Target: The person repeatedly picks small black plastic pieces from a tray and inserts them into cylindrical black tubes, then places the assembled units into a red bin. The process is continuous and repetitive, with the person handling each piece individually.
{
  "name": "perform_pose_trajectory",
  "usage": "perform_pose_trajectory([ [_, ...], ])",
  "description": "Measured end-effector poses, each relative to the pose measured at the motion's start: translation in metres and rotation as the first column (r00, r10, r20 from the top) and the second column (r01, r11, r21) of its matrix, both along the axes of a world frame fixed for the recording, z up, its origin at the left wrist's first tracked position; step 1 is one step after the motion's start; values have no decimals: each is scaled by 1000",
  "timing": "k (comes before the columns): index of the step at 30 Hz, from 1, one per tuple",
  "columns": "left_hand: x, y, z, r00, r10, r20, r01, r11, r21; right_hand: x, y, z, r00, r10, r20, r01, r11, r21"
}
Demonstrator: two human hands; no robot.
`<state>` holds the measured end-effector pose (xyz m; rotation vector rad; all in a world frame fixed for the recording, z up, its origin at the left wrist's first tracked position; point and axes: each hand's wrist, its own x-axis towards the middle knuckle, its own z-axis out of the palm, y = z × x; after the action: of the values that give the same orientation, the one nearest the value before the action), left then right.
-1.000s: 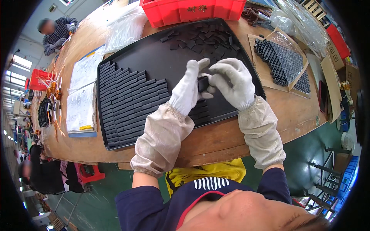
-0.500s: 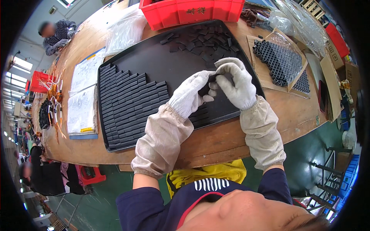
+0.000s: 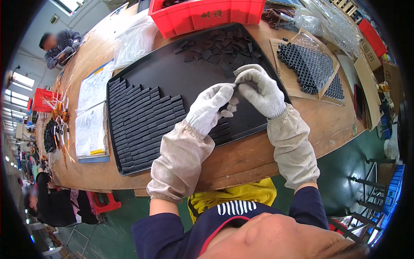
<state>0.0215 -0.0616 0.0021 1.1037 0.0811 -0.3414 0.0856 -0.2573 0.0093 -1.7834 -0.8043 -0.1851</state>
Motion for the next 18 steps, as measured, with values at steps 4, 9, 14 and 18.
perform_pose_trajectory([
  [4,1,1,1,1000,15,10,-14,997,-73,16,-14,3,915,-291,281,329,939,-99],
  [9,2,0,2,999,29,16,-27,993,-111,56,-70,-15,522,-591,615,838,490,-241],
  [14,1,-1,-1,995,96,9,-96,995,-35,67,-98,-24,476,-638,606,865,214,-454],
  [18,1,-1,4,997,71,-9,-71,997,-27,69,-98,-28,508,-626,592,832,179,-526],
])
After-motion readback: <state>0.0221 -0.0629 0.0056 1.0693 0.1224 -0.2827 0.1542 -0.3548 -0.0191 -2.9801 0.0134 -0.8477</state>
